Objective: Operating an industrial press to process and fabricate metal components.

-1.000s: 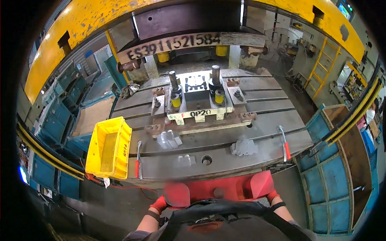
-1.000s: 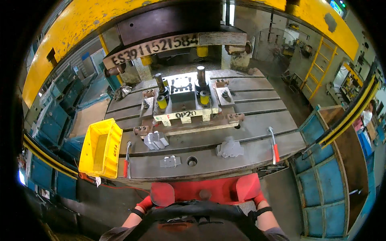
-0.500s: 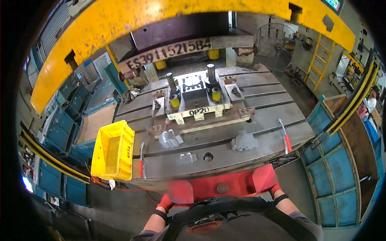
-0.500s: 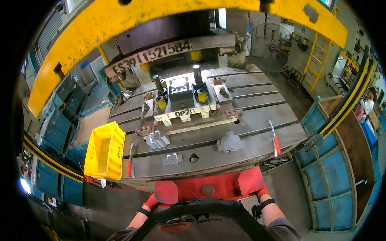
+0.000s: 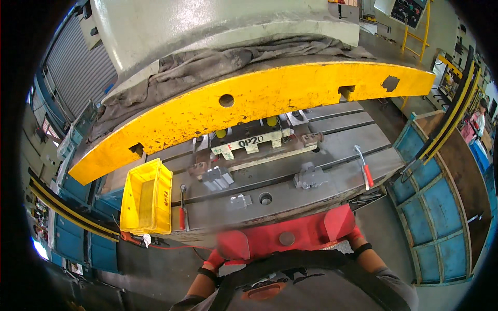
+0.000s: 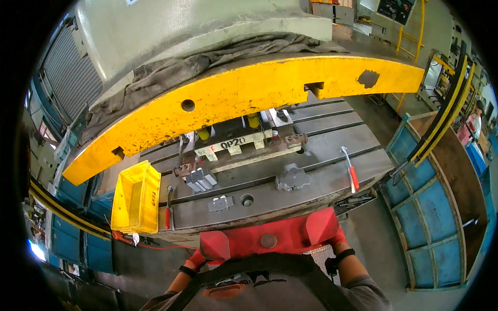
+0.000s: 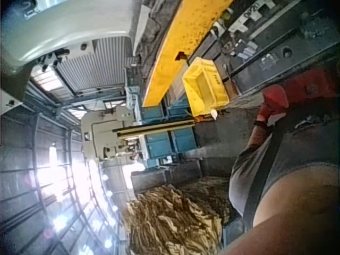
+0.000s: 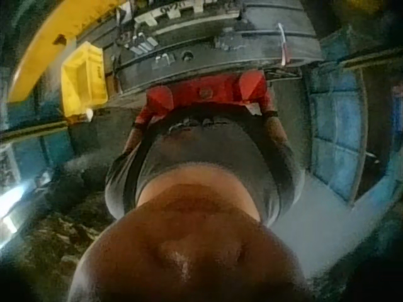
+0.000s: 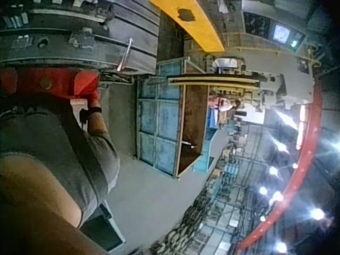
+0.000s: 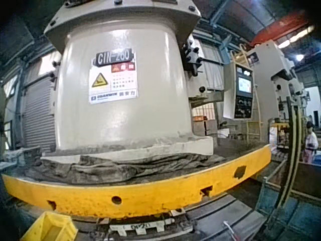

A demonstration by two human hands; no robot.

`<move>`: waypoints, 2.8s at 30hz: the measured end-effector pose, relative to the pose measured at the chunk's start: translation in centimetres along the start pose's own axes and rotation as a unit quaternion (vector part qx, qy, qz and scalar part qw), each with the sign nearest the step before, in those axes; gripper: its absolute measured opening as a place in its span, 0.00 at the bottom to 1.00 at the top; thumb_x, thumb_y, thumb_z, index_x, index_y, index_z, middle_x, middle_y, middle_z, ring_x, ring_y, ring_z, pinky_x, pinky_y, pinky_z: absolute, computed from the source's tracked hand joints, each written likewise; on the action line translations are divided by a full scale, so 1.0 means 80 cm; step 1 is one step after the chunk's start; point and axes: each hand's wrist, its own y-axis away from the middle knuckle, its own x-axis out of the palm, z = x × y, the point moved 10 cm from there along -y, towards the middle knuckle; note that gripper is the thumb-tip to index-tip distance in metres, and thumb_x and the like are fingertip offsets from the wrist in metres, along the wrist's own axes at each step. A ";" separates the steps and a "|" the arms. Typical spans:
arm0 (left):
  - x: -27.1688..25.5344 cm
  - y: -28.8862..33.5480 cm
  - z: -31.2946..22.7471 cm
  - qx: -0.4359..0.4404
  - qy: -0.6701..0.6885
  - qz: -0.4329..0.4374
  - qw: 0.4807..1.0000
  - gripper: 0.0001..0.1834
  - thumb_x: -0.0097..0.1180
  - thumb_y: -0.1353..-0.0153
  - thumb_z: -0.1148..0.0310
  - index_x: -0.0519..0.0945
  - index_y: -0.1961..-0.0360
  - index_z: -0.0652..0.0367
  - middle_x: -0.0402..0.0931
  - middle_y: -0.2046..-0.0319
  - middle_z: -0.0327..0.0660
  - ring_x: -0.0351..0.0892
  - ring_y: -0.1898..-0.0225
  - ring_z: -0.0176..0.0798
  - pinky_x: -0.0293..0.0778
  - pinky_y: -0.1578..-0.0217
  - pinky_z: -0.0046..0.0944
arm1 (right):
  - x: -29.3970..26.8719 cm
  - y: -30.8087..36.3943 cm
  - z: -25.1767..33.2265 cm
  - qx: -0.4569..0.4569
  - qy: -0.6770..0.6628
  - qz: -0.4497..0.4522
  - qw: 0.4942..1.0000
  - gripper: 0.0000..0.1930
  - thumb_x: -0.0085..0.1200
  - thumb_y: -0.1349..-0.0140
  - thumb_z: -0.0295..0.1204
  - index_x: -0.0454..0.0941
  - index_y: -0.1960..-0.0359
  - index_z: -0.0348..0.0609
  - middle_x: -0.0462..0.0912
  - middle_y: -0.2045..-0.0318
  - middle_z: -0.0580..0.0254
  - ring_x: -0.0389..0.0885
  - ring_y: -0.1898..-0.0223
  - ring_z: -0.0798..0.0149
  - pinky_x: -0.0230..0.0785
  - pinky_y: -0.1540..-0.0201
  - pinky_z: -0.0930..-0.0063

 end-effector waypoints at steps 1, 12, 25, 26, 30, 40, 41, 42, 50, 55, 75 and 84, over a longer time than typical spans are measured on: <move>0.000 0.000 -0.001 0.014 -0.040 0.006 0.999 0.20 0.47 0.38 0.66 0.70 0.45 0.60 0.69 0.45 0.46 0.67 0.44 0.39 0.62 0.44 0.38 | -0.001 0.001 -0.001 0.000 0.002 0.000 1.000 0.25 0.55 0.44 0.41 0.69 0.46 0.47 0.75 0.52 0.57 0.73 0.53 0.60 0.66 0.49 0.70; -0.092 0.046 0.036 -0.231 -0.053 -0.021 0.971 0.16 0.52 0.41 0.63 0.76 0.54 0.60 0.78 0.59 0.42 0.75 0.57 0.37 0.70 0.56 0.36 | -0.116 0.031 0.003 0.051 0.047 -0.143 0.987 0.24 0.58 0.47 0.42 0.72 0.50 0.43 0.78 0.56 0.52 0.77 0.57 0.58 0.68 0.52 0.70; -0.076 -0.193 -0.452 0.140 -0.008 0.003 0.990 0.15 0.48 0.38 0.65 0.74 0.53 0.62 0.75 0.65 0.34 0.70 0.66 0.26 0.68 0.64 0.29 | 0.089 0.028 0.331 -0.324 0.254 -0.221 0.884 0.35 0.64 0.53 0.41 0.65 0.45 0.38 0.73 0.50 0.50 0.71 0.49 0.52 0.63 0.46 0.63; -0.065 -0.224 -0.477 0.164 -0.066 0.034 0.984 0.15 0.49 0.38 0.67 0.74 0.53 0.62 0.75 0.64 0.34 0.71 0.65 0.26 0.68 0.63 0.28 | 0.107 0.027 0.337 -0.303 0.278 -0.224 0.884 0.36 0.65 0.54 0.41 0.66 0.45 0.38 0.73 0.50 0.49 0.70 0.48 0.51 0.63 0.46 0.63; -0.060 -0.333 -0.527 0.152 -0.148 -0.040 0.976 0.12 0.54 0.41 0.66 0.76 0.61 0.63 0.76 0.69 0.34 0.70 0.68 0.26 0.68 0.66 0.28 | 0.125 0.008 0.325 -0.274 0.318 -0.216 0.881 0.38 0.64 0.55 0.45 0.66 0.45 0.37 0.72 0.48 0.46 0.69 0.47 0.47 0.62 0.45 0.60; -0.080 -0.514 -0.532 0.013 -0.528 -0.206 0.824 0.33 0.54 0.49 0.46 0.75 0.56 0.68 0.75 0.56 0.58 0.75 0.53 0.54 0.71 0.53 0.43 | 0.125 0.009 0.320 -0.251 0.300 -0.187 0.901 0.37 0.62 0.54 0.48 0.65 0.44 0.40 0.70 0.47 0.51 0.65 0.45 0.50 0.57 0.42 0.61; -0.085 -0.527 -0.526 -0.003 -0.533 -0.216 0.818 0.30 0.54 0.48 0.46 0.79 0.57 0.63 0.75 0.54 0.51 0.75 0.51 0.51 0.71 0.51 0.43 | 0.124 0.010 0.320 -0.255 0.309 -0.191 0.896 0.37 0.62 0.54 0.48 0.65 0.44 0.41 0.70 0.47 0.51 0.65 0.45 0.50 0.57 0.42 0.61; -0.071 -0.532 -0.527 -0.010 -0.550 -0.174 0.817 0.27 0.52 0.46 0.47 0.80 0.60 0.61 0.76 0.56 0.52 0.75 0.52 0.51 0.70 0.51 0.42 | 0.121 0.010 0.319 -0.257 0.317 -0.197 0.892 0.37 0.62 0.54 0.48 0.65 0.44 0.41 0.70 0.48 0.51 0.65 0.45 0.50 0.57 0.42 0.61; -0.115 -0.551 -0.560 0.184 -0.344 -0.207 0.897 0.20 0.54 0.48 0.56 0.79 0.69 0.66 0.78 0.68 0.57 0.77 0.62 0.56 0.72 0.60 0.44 | 0.130 0.010 0.321 -0.251 0.294 -0.185 0.904 0.37 0.62 0.54 0.47 0.65 0.44 0.40 0.71 0.48 0.51 0.65 0.44 0.50 0.57 0.42 0.61; -0.083 -0.482 -0.580 0.263 -0.027 -0.077 0.962 0.07 0.53 0.42 0.70 0.78 0.68 0.62 0.75 0.76 0.33 0.69 0.79 0.27 0.67 0.77 0.29 | 0.124 0.007 0.316 -0.239 0.291 -0.192 0.906 0.37 0.63 0.54 0.46 0.65 0.45 0.40 0.71 0.48 0.49 0.65 0.45 0.49 0.58 0.43 0.60; -0.067 -0.143 -0.210 0.082 -0.339 -0.231 0.908 0.30 0.66 0.57 0.63 0.74 0.51 0.61 0.74 0.56 0.53 0.74 0.56 0.53 0.71 0.56 0.44 | 0.116 -0.017 0.312 -0.289 0.265 -0.192 0.900 0.34 0.62 0.52 0.47 0.68 0.46 0.42 0.74 0.49 0.49 0.70 0.47 0.48 0.62 0.46 0.62; -0.022 -0.130 -0.255 0.065 -0.561 -0.149 0.812 0.45 0.68 0.64 0.51 0.66 0.42 0.54 0.61 0.42 0.48 0.62 0.42 0.51 0.60 0.45 0.49 | 0.079 -0.022 0.286 -0.218 0.246 -0.217 0.919 0.32 0.65 0.54 0.44 0.71 0.51 0.36 0.77 0.56 0.49 0.76 0.56 0.54 0.66 0.52 0.66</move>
